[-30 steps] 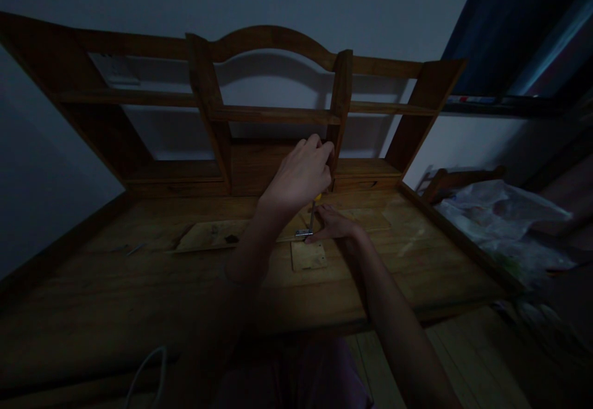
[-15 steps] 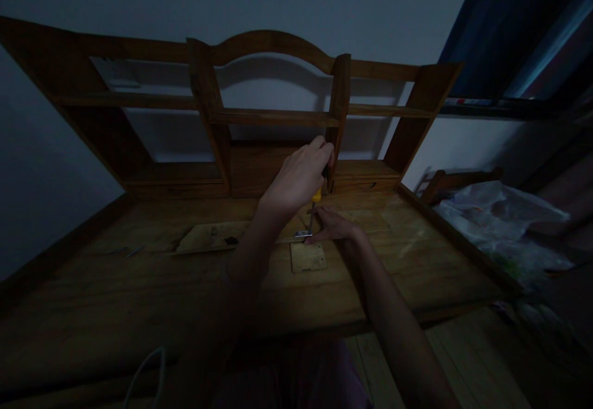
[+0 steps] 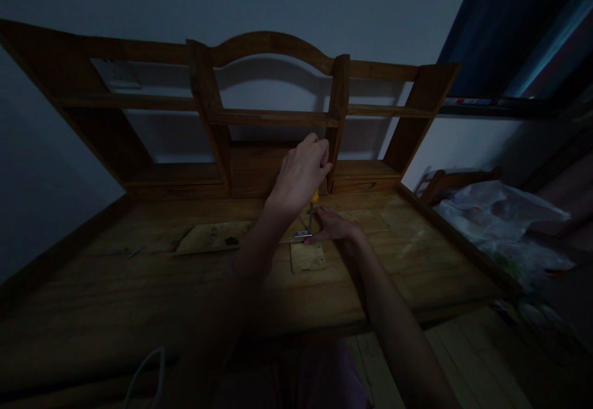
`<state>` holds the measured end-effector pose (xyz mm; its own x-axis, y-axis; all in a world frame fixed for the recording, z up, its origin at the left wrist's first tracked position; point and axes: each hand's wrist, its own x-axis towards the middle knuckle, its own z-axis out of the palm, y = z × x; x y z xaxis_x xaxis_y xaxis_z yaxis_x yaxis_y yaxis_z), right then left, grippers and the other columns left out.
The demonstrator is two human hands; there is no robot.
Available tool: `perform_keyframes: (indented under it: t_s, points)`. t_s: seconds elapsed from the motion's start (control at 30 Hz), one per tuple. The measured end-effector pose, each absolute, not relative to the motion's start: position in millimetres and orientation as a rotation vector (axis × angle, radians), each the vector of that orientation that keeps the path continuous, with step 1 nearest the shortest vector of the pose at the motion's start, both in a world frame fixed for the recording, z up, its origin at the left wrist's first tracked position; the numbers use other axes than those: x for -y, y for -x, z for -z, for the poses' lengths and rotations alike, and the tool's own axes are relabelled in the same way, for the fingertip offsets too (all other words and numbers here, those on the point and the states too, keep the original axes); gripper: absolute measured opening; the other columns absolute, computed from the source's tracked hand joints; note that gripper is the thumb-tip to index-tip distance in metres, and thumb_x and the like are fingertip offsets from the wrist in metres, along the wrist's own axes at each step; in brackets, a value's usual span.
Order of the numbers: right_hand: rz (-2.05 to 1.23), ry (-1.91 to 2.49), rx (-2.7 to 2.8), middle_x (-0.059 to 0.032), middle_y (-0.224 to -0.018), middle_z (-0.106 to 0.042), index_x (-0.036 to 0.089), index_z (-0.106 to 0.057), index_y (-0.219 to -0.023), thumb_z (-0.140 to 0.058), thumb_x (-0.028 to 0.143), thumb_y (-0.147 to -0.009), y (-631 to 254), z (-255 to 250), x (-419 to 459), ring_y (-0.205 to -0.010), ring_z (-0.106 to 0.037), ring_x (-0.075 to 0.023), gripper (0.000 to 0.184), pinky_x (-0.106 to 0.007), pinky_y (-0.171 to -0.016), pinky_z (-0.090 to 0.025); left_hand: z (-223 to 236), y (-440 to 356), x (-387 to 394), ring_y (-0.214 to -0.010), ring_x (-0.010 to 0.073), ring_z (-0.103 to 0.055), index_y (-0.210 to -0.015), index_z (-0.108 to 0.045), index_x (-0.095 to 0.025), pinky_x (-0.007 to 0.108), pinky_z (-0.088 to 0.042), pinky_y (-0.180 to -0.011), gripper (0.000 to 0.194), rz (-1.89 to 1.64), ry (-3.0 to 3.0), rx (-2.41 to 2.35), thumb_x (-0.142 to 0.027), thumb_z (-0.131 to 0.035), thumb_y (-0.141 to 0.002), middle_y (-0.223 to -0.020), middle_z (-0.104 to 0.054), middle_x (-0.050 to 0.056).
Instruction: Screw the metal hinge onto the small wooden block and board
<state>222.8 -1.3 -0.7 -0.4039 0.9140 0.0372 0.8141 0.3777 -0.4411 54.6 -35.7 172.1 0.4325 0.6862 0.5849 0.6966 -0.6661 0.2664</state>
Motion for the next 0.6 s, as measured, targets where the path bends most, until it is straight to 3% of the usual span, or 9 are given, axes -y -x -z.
perform_keyframes:
  t_s: [0.13,0.33,0.6]
  points:
    - [-0.527,1.505,2.356,-0.0174,-0.134,-0.053,0.016,-0.053,-0.132,-0.083,0.072,-0.053,-222.6,1.1,1.2,-0.129,-0.048,-0.0368,0.101,-0.049,-0.11,-0.038,-170.2,-56.9,32.0,-0.104,0.0248,-0.059,-0.098,-0.06,-0.022,0.039,-0.048,-0.09,0.008,1.126,2.625,1.288,-0.022,-0.063,-0.091,-0.108,-0.058,0.007]
    - [-0.52,1.515,2.358,-0.0183,-0.134,-0.052,0.015,-0.053,-0.132,-0.082,0.073,-0.053,-223.6,2.5,0.4,-0.13,-0.047,-0.0367,0.102,-0.048,-0.11,-0.038,-168.5,-56.9,30.4,-0.107,0.0268,-0.057,-0.114,-0.054,-0.022,0.041,-0.048,-0.09,0.032,1.247,2.546,1.376,-0.031,-0.07,-0.088,-0.111,-0.056,0.009]
    - [-0.526,1.52,2.346,-0.018,-0.136,-0.051,0.016,-0.051,-0.134,-0.083,0.071,-0.053,-223.2,2.1,1.2,-0.131,-0.046,-0.0367,0.103,-0.049,-0.111,-0.037,-167.7,-47.9,26.8,-0.101,0.0253,-0.058,-0.102,-0.061,-0.02,0.038,-0.048,-0.087,0.029,1.215,2.552,1.434,-0.041,-0.072,-0.085,-0.1,-0.062,0.007]
